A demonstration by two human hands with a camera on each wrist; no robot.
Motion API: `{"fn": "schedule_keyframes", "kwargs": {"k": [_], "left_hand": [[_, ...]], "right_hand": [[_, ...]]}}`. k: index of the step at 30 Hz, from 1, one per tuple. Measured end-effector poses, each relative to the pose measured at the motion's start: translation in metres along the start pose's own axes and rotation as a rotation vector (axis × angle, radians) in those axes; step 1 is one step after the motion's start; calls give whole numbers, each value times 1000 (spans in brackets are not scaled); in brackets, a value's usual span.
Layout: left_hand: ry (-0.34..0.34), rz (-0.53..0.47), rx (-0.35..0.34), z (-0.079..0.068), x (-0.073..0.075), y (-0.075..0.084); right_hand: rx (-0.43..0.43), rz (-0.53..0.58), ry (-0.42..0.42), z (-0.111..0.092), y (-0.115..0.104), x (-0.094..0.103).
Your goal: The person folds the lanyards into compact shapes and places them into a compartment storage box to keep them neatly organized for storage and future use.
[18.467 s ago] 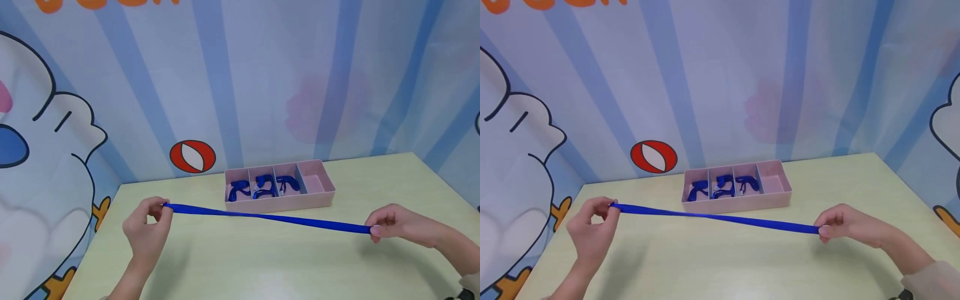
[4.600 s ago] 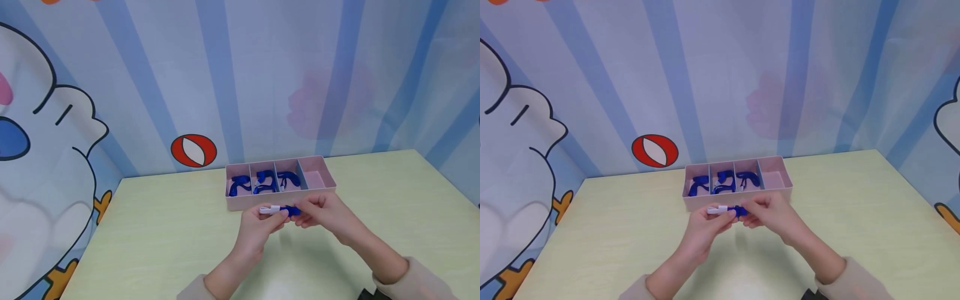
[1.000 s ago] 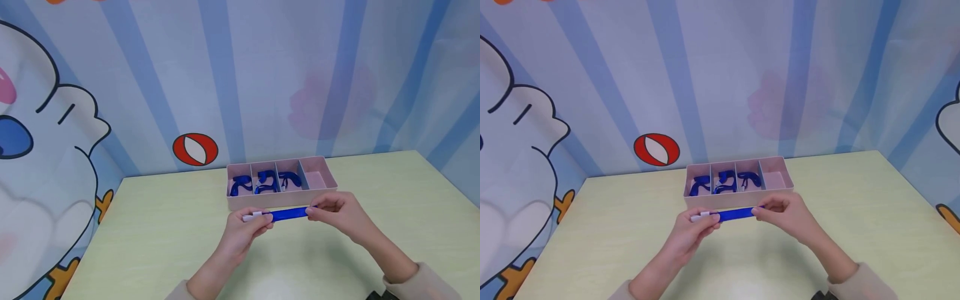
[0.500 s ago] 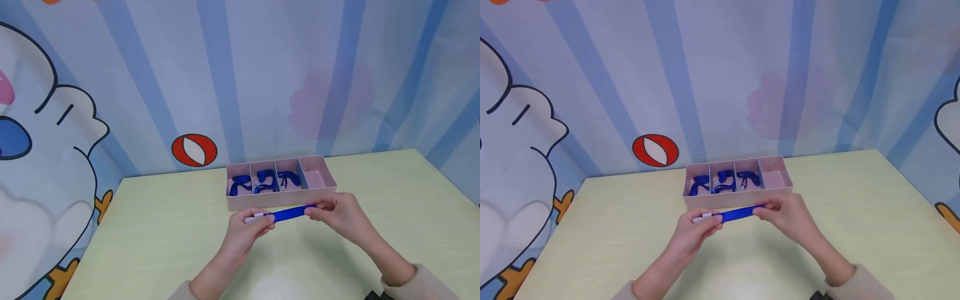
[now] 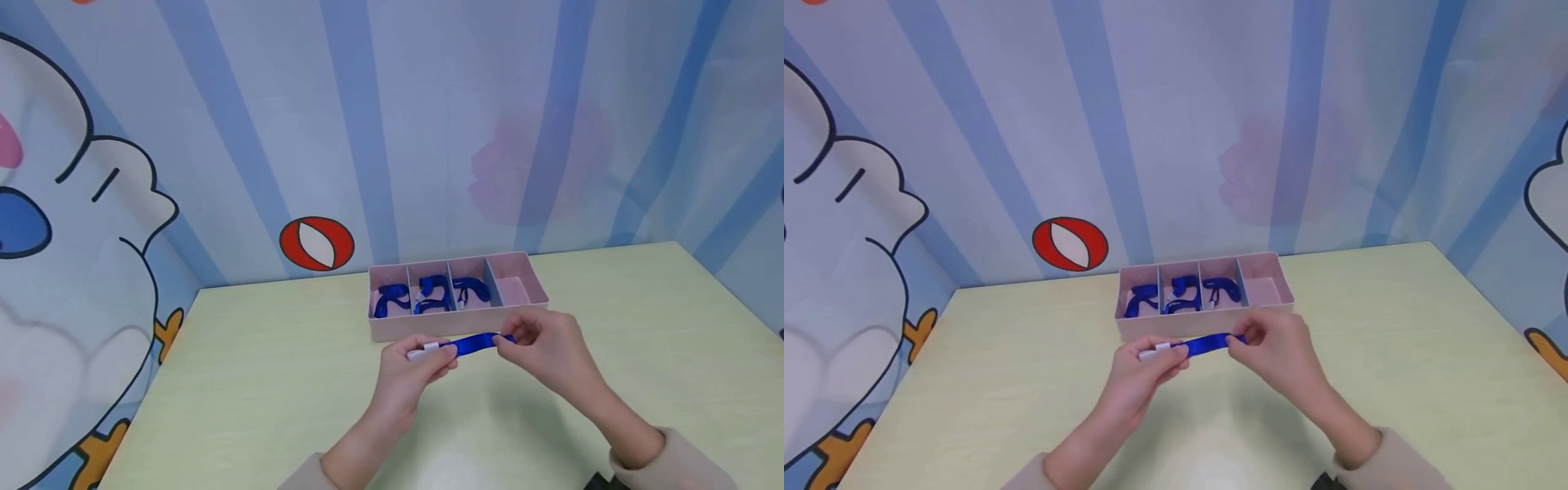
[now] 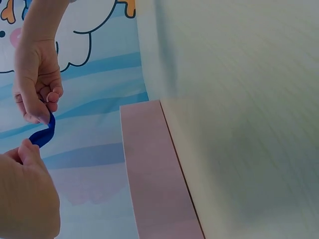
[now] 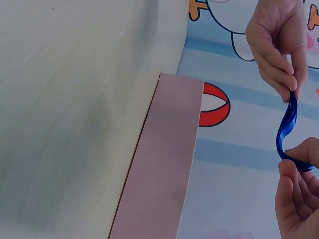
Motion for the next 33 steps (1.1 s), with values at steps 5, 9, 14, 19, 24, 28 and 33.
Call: {"fn": "schedule_keyframes", "kwargs": {"k": [5, 9, 14, 19, 24, 28, 33], "left_hand": [[2, 38, -32, -2, -1, 5], [-1, 64, -41, -3, -3, 8], [-17, 72, -56, -5, -5, 10], [-37, 75, -85, -7, -9, 13], [-58, 68, -120, -10, -13, 14], [-55, 76, -135, -11, -12, 15], [-57, 72, -148, -10, -11, 15]], "right_hand": [[11, -16, 9, -2, -10, -3], [13, 12, -9, -2, -15, -4], [-42, 124, -93, -2, -16, -6], [-101, 270, -179, -2, -16, -10], [-110, 336, -226, -2, -16, -15], [-119, 346, -262, -2, -15, -15], [-84, 428, -345, -1, -13, -15]]}}
Point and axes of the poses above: each hand's wrist, its own z-axis towards the middle knuckle, its own x-axis out of the back of the hand, y = z × x, the point moved 5 cm from there along z, towards the middle knuckle, and after that the axes turned 1 degree about -y, right-handed, at the moved point
